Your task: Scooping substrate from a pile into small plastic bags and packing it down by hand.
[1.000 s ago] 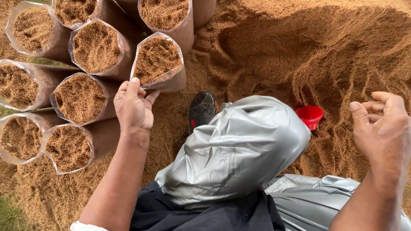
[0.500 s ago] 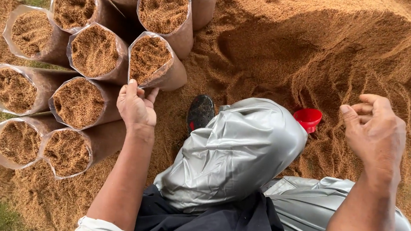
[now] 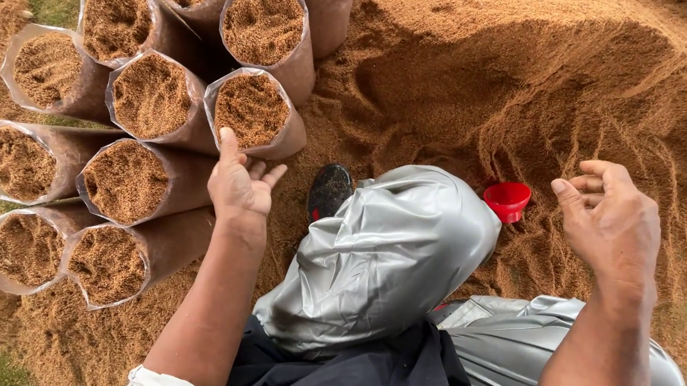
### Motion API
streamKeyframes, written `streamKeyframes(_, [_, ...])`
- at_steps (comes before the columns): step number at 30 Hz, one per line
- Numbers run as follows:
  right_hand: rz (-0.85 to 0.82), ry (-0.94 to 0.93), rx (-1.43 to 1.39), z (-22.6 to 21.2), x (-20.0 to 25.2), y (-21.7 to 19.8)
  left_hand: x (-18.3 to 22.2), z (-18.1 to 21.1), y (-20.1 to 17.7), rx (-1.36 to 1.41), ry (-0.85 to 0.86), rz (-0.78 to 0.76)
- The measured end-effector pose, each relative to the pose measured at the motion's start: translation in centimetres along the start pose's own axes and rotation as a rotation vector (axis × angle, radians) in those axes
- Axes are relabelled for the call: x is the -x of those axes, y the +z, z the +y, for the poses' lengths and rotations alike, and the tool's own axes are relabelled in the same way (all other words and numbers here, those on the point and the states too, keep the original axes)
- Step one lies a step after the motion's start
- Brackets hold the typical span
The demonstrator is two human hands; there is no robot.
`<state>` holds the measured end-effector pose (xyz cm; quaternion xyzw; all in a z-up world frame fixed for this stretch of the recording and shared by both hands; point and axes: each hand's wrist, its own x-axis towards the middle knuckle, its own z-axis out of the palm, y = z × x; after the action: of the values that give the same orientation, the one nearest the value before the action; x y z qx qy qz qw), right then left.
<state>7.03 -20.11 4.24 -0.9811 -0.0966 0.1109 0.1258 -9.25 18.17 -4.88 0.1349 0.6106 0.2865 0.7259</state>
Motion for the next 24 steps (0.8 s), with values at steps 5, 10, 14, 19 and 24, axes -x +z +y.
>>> streamKeyframes(5, [0.008, -0.011, -0.042, -0.5, 0.4, -0.3, -0.9, -1.0, 0.3, -0.016, -0.091, 0.025])
streamKeyframes(10, [0.019, -0.020, -0.055, -0.2, 0.5, -0.3, -1.0, -0.7, 0.3, 0.022, -0.120, 0.018])
streamKeyframes(14, [0.004, -0.025, -0.046, 0.3, 0.2, 0.0, -2.6, -0.8, 0.1, 0.065, -0.090, 0.030])
streamKeyframes(19, [0.013, -0.064, -0.039, 1.2, 0.0, 0.3, -2.1, 0.2, 0.2, -0.001, -0.012, -0.048])
streamKeyframes(24, [-0.011, -0.025, -0.073, 0.3, 0.2, 0.0, -1.3, 1.5, 0.2, -0.125, -0.002, -0.089])
